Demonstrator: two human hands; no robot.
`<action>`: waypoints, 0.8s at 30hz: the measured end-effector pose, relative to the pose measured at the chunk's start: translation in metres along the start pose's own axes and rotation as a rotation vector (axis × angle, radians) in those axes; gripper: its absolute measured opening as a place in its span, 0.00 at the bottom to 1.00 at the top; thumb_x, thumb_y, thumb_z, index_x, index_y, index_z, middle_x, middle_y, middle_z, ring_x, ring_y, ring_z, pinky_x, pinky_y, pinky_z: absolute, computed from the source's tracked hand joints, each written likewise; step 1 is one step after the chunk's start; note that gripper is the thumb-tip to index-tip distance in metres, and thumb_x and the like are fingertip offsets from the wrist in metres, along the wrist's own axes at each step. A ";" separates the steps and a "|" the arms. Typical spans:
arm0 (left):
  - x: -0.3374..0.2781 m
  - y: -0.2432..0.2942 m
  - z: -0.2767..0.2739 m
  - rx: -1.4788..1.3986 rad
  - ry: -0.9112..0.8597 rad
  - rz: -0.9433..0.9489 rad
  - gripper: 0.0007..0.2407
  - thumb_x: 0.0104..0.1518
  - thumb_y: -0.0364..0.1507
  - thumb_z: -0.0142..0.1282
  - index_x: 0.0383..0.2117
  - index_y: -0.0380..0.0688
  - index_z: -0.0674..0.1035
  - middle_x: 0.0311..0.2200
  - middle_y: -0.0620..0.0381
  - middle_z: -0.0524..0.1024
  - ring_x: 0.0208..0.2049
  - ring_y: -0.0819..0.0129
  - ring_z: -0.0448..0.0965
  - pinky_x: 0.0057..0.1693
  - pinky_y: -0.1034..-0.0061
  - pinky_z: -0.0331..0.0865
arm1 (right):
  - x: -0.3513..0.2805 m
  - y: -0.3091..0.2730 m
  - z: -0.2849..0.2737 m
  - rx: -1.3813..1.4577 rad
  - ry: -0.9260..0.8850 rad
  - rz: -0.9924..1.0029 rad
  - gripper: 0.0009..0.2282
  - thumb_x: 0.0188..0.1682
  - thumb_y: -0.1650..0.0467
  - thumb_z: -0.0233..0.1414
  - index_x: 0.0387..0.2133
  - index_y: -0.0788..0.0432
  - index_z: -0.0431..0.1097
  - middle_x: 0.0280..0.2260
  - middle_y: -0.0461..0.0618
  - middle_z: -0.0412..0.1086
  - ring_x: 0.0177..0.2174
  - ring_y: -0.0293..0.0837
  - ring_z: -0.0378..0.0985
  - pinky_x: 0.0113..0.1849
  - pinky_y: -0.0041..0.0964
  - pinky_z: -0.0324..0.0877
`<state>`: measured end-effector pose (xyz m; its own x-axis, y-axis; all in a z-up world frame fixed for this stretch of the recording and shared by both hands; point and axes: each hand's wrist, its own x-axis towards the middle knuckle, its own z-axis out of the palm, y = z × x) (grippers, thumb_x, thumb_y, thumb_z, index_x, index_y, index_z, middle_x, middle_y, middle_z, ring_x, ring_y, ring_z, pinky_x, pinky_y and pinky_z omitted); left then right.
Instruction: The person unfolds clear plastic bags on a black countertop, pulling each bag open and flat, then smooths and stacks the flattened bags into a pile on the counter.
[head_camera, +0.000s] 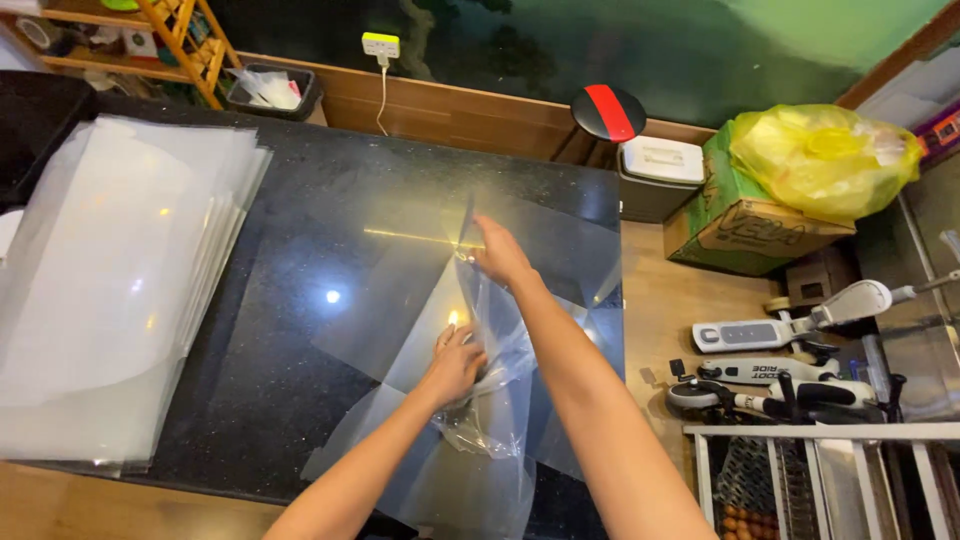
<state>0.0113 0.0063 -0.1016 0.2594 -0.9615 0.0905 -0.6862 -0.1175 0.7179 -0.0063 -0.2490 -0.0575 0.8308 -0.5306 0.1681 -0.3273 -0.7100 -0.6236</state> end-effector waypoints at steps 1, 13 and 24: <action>-0.003 0.007 -0.011 0.002 -0.070 -0.053 0.08 0.58 0.33 0.57 0.37 0.46 0.84 0.62 0.49 0.65 0.64 0.36 0.56 0.66 0.42 0.50 | 0.005 -0.001 0.001 0.093 0.083 0.041 0.28 0.40 0.74 0.60 0.57 0.65 0.61 0.56 0.63 0.65 0.56 0.57 0.67 0.57 0.45 0.63; -0.015 -0.007 -0.029 -0.038 -0.300 -0.219 0.09 0.61 0.36 0.54 0.40 0.49 0.84 0.72 0.58 0.51 0.73 0.38 0.36 0.65 0.24 0.32 | 0.043 0.051 0.036 0.956 0.227 0.173 0.11 0.35 0.86 0.54 0.26 0.60 0.69 0.27 0.43 0.71 0.28 0.34 0.75 0.32 0.30 0.73; -0.014 -0.010 -0.022 -0.004 -0.332 -0.251 0.09 0.60 0.35 0.55 0.39 0.48 0.84 0.71 0.57 0.54 0.73 0.40 0.34 0.66 0.24 0.29 | 0.043 0.053 0.045 1.498 0.180 0.275 0.13 0.27 0.88 0.43 0.21 0.63 0.64 0.26 0.51 0.66 0.29 0.47 0.68 0.35 0.36 0.68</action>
